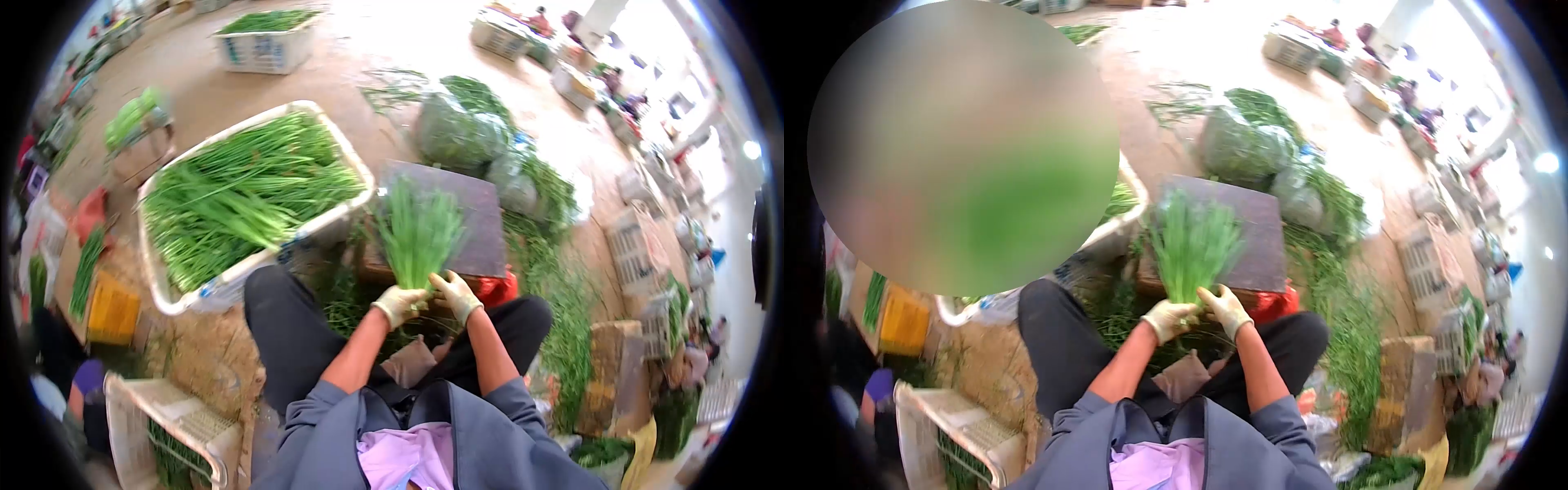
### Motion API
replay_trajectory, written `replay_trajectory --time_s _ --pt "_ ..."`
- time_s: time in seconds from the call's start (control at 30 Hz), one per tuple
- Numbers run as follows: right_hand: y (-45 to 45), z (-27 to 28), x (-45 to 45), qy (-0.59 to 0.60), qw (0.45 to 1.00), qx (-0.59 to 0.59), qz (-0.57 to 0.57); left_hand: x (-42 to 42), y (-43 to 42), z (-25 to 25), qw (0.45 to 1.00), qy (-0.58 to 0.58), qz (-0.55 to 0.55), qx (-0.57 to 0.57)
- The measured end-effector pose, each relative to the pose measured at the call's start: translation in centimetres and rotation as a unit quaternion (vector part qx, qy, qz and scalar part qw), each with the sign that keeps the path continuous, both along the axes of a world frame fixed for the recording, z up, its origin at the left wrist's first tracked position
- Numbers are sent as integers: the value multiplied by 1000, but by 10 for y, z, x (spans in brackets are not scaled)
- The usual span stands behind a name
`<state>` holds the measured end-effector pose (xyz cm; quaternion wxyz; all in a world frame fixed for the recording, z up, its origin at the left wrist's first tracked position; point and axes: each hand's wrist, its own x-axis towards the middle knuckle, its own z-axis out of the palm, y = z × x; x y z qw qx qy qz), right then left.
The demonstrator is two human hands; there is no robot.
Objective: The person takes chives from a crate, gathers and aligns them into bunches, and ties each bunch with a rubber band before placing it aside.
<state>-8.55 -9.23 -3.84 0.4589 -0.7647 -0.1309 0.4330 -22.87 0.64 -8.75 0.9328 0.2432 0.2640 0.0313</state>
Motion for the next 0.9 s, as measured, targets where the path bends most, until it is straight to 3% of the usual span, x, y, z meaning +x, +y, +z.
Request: replay_trajectory --time_s 0.03,0.07,0.1,0.13,0.17,0.2,0.23,0.27,0.33,0.4,0.43,0.47,0.53,0.57,0.6,0.7,0.77,0.83,0.87,0.9 --pt "9 -13 2 -180 977 5 117 -1 3 -1 997 -10 -58 57" --pt "20 -22 -6 -132 978 96 128 1 -2 -5 994 37 -51 91" --pt "27 -14 -13 -114 984 56 122 15 -9 -22 920 58 -150 356" --pt "28 -30 -10 -60 995 55 64 20 -18 -32 934 2 -84 346" --pt "30 -28 -17 -88 992 72 45 7 -23 -9 876 -78 -18 476" --pt "29 -46 -6 -96 988 110 48 8 -25 0 871 -66 -67 482" --pt "26 -36 -15 -67 988 141 19 25 -39 -26 865 -80 -1 496" --pt "20 -71 5 -60 985 158 11 25 -39 -20 869 -63 -29 490" --pt "15 -84 20 -47 995 76 -42 13 -38 11 862 132 -151 465" --pt "19 -81 31 -8 997 53 -51 43 -49 -41 822 94 -60 558" --pt "20 -48 10 25 993 98 -57 22 -36 -5 832 59 -130 536" --pt "21 -50 17 22 987 120 -108 24 -32 -14 847 -1 -84 526" --pt "18 -65 51 66 980 111 -151 -7 -12 40 931 12 -191 310" --pt "11 -78 68 71 985 112 -108 -4 -8 26 936 52 -171 304" --pt "0 -108 96 113 987 89 -76 2 -5 1 911 110 -126 376" --pt "29 -98 62 129 985 110 -34 -19 29 15 931 115 -121 324" --pt "26 -56 17 133 984 115 -20 -23 31 32 936 146 -82 310" --pt "1 6 -43 18 989 126 76 -2 11 5 936 53 -56 343" --pt "-6 22 -60 -39 980 144 128 -18 18 58 930 97 -96 343" --pt "-9 24 -58 -193 933 164 254 -3 10 53 958 31 -12 286"
